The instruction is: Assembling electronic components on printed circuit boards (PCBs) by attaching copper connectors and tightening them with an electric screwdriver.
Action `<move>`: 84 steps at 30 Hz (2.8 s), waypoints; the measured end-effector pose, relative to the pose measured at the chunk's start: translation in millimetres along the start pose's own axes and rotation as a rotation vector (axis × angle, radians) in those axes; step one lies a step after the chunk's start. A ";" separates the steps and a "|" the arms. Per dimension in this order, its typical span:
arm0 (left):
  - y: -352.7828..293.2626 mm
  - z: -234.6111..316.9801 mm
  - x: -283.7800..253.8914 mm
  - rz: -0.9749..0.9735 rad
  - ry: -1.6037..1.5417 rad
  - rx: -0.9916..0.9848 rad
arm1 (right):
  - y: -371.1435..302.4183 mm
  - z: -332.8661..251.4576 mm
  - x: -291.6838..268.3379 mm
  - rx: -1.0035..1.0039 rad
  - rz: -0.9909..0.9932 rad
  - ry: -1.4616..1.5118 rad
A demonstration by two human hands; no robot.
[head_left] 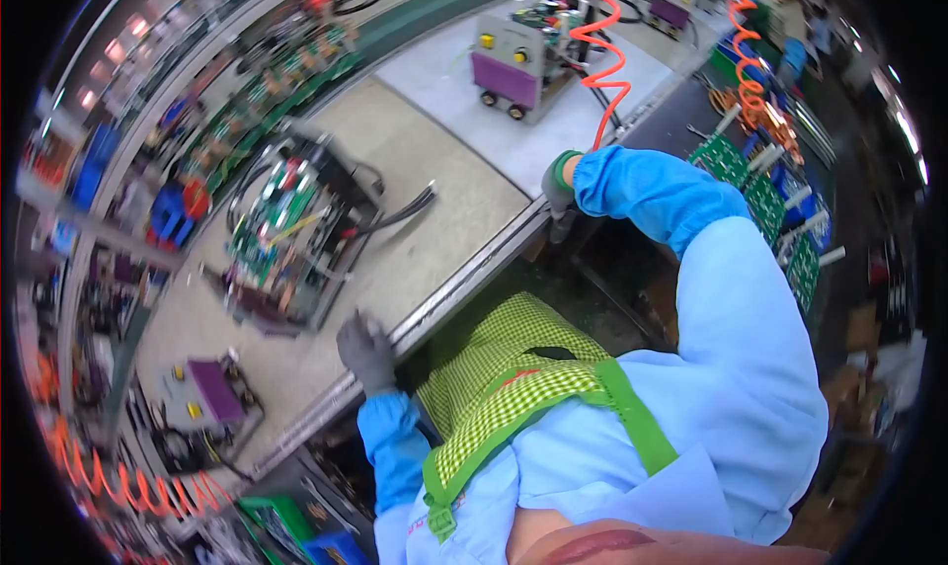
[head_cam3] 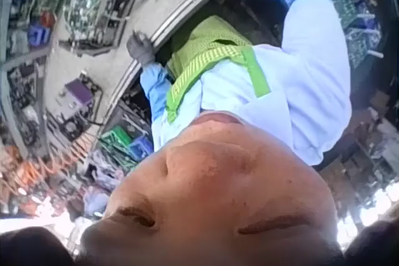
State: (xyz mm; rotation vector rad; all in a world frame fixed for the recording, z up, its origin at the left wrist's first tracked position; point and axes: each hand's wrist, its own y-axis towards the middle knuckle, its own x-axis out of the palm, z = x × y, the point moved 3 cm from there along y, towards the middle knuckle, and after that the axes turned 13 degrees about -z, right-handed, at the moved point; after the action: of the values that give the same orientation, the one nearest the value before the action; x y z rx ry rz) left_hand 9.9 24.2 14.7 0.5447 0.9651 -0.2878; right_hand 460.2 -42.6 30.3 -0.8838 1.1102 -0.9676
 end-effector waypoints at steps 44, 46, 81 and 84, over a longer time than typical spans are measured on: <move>95.1 667.2 50.9 -1.015 -0.616 1.069 | -448.5 44.2 444.6 0.678 0.592 1.454; 113.0 729.4 71.1 -1.014 -0.721 1.054 | -458.1 83.1 454.9 0.604 0.747 1.496; 183.6 1038.7 441.9 -0.867 0.421 1.403 | -428.7 36.3 513.0 0.886 0.338 2.179; 174.5 1051.3 457.5 -0.774 0.479 1.541 | -422.6 46.6 510.9 0.852 0.292 2.174</move>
State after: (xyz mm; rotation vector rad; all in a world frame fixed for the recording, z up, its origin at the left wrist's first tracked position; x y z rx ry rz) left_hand 1073.9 -414.2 158.6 1.6674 1.2691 -1.7272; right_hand 511.5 -658.5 275.1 1.5234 2.0175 -1.8230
